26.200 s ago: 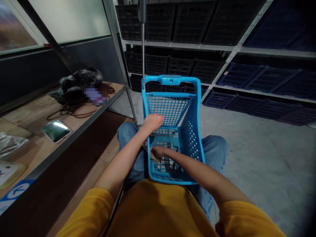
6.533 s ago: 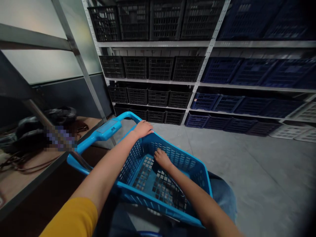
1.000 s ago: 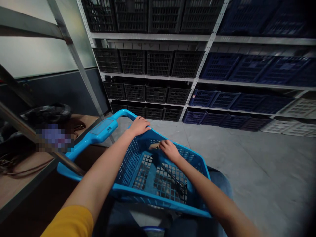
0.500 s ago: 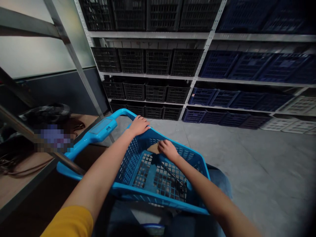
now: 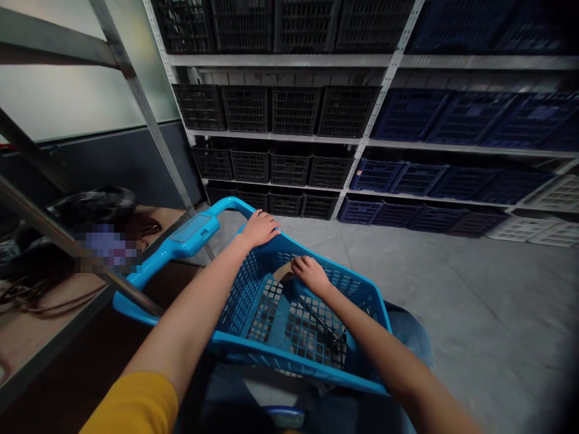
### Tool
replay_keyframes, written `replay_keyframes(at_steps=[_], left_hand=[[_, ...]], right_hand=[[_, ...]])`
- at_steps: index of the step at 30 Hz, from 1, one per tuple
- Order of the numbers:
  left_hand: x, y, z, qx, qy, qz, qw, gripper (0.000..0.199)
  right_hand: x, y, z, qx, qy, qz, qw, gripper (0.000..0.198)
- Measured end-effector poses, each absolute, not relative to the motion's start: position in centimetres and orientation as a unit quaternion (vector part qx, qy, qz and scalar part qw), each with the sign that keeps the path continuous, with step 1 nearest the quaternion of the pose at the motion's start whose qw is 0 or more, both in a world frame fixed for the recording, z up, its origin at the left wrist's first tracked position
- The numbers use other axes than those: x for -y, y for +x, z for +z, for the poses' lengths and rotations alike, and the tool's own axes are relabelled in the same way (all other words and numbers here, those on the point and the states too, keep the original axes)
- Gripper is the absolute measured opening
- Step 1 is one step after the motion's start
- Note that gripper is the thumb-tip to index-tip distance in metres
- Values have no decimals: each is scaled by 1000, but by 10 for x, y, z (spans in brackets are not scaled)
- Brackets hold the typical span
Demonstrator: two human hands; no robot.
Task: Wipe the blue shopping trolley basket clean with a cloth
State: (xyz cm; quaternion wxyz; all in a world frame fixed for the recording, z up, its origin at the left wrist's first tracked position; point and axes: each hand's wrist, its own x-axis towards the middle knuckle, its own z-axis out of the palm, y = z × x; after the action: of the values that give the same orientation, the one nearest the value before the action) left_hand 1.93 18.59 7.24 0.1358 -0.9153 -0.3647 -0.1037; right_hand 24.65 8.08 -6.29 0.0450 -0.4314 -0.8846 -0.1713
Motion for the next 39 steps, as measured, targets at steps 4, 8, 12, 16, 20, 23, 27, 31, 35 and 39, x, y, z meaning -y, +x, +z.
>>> replay_keyframes(at_steps=[4, 8, 12, 16, 20, 23, 27, 31, 35, 39], left_hand=[[-185, 19, 72, 365, -917, -101, 126, 31], [-185, 17, 73, 369, -916, -91, 133, 31], [-185, 17, 73, 367, -915, -101, 136, 31], [-186, 17, 72, 371, -913, -105, 133, 32], [-187, 17, 73, 375, -913, -100, 125, 32], [-187, 17, 74, 374, -915, -94, 122, 32], [-189, 18, 75, 379, -913, -108, 106, 30], [-190, 17, 76, 389, -910, -121, 77, 28], [-191, 17, 76, 391, -911, -116, 63, 28], [-193, 17, 74, 390, -911, -121, 59, 27]], right_hand=[[-63, 246, -113, 915, -378, -114, -79, 18], [-68, 238, -112, 919, -368, -82, -114, 19], [-95, 221, -61, 909, -392, -142, -12, 20], [-99, 208, -68, 902, -402, -153, 19, 24], [-82, 208, -119, 919, -373, -83, -96, 20], [-89, 205, -109, 926, -354, -85, -97, 19], [-121, 190, -46, 907, -388, -159, 34, 25], [-128, 180, -52, 908, -389, -153, 37, 26], [-112, 179, -110, 929, -352, -87, -69, 19], [-124, 172, -102, 929, -356, -98, -35, 17]])
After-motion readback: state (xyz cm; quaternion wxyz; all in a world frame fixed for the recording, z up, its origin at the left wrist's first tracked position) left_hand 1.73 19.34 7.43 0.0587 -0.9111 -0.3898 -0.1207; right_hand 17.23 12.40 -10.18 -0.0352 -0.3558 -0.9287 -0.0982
